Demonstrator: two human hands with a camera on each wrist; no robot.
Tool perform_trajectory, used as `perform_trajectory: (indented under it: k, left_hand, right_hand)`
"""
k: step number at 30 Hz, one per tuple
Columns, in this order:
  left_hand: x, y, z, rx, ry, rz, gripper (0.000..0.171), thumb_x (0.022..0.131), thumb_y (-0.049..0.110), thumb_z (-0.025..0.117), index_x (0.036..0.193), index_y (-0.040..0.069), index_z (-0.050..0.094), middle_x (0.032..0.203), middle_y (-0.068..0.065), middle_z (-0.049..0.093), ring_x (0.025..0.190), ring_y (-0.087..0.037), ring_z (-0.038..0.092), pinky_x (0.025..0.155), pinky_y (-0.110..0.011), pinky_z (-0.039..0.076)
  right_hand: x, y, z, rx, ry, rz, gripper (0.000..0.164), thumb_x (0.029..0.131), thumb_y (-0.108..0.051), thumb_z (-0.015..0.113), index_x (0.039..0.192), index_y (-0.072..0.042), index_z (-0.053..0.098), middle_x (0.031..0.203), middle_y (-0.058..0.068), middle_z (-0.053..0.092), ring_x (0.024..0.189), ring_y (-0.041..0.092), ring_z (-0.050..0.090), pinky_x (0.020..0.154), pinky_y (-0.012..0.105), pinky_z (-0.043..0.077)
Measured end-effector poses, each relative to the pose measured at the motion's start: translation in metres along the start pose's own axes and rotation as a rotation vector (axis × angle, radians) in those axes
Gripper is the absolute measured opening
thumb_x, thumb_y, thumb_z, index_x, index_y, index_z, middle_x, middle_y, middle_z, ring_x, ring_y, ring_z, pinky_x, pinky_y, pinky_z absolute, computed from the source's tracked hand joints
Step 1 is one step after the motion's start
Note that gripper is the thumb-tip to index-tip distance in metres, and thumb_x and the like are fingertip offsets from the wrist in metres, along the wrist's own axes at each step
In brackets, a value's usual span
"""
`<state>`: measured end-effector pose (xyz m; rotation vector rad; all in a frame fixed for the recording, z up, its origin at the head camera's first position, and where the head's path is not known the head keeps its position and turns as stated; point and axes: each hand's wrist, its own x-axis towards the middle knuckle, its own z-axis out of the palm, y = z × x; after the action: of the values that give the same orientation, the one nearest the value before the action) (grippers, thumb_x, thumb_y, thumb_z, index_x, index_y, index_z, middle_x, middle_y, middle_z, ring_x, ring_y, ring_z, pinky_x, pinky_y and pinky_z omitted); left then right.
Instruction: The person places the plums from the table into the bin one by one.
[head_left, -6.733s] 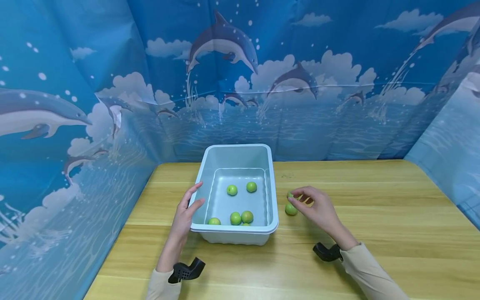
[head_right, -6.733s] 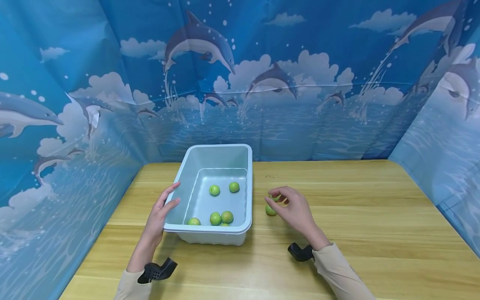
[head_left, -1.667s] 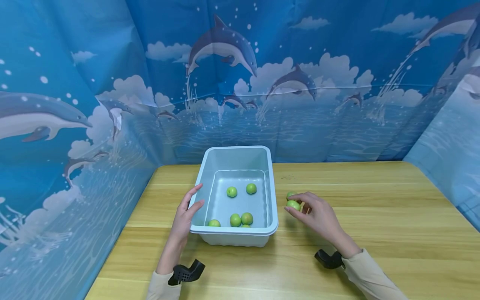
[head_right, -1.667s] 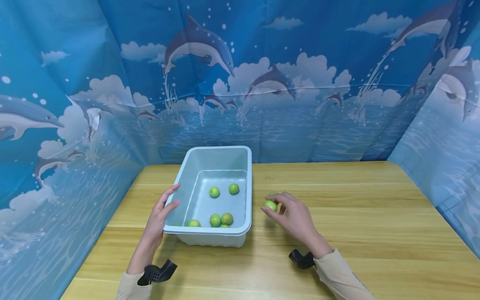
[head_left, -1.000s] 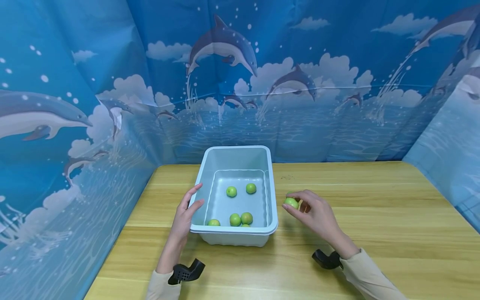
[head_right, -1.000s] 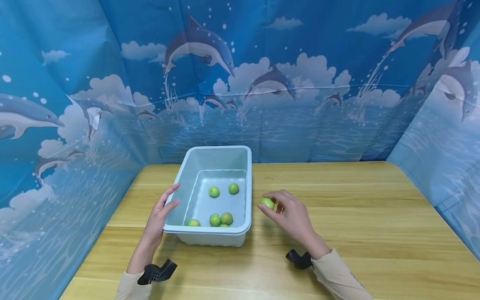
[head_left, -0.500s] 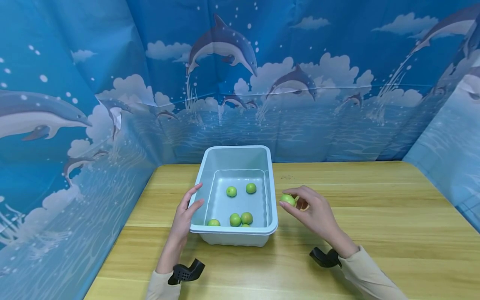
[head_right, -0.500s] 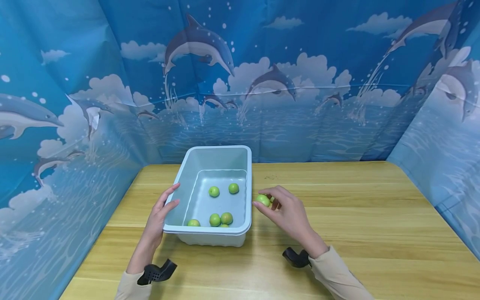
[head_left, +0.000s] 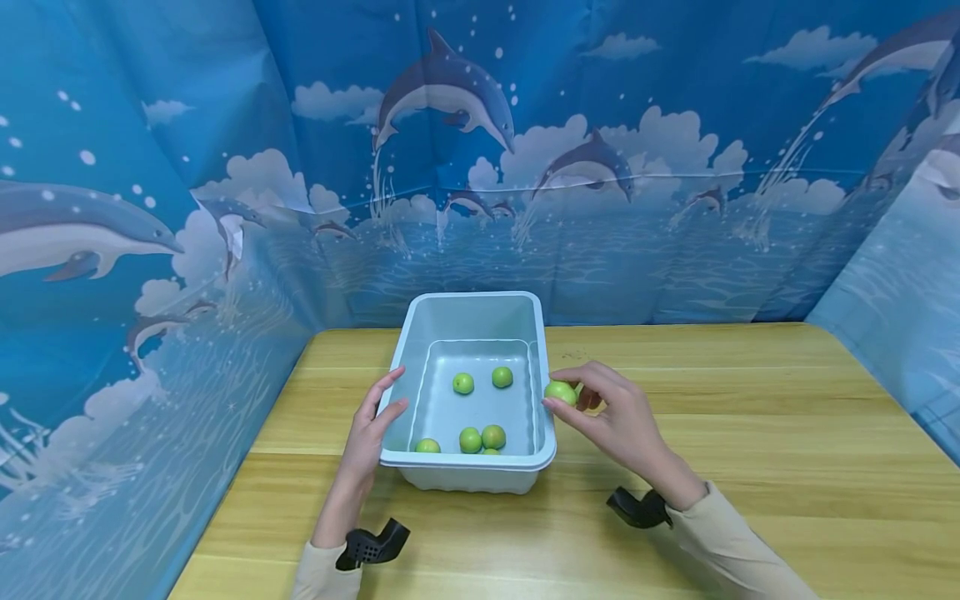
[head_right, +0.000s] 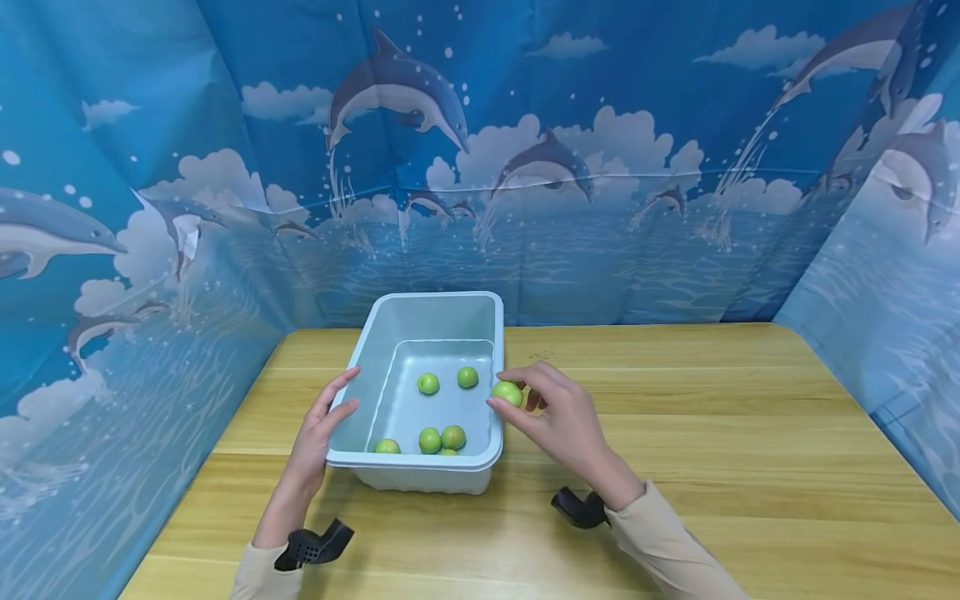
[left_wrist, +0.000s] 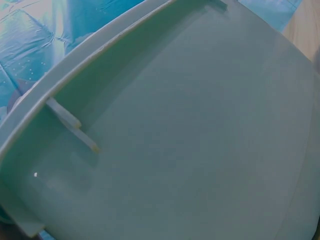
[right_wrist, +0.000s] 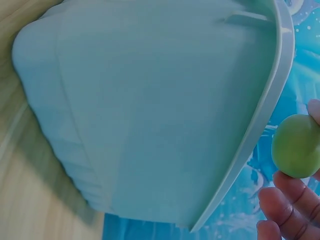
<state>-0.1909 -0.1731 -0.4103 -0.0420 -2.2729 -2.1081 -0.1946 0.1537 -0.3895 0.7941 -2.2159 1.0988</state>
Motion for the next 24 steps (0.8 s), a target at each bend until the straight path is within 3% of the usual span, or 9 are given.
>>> perform_trajectory:
  k: [24]
  left_hand:
    - [0.001, -0.001, 0.000, 0.002, 0.006, 0.004, 0.044, 0.097, 0.020, 0.052, 0.141, 0.022, 0.044, 0.153, -0.002, 0.022, 0.140, -0.022, 0.012, 0.110, -0.052, 0.008]
  right_hand:
    - [0.019, -0.018, 0.018, 0.031, -0.055, -0.105, 0.032, 0.077, -0.026, 0.080, 0.106, -0.019, 0.070, 0.091, -0.011, 0.061, 0.070, 0.009, 0.053, 0.059, 0.023, 0.046]
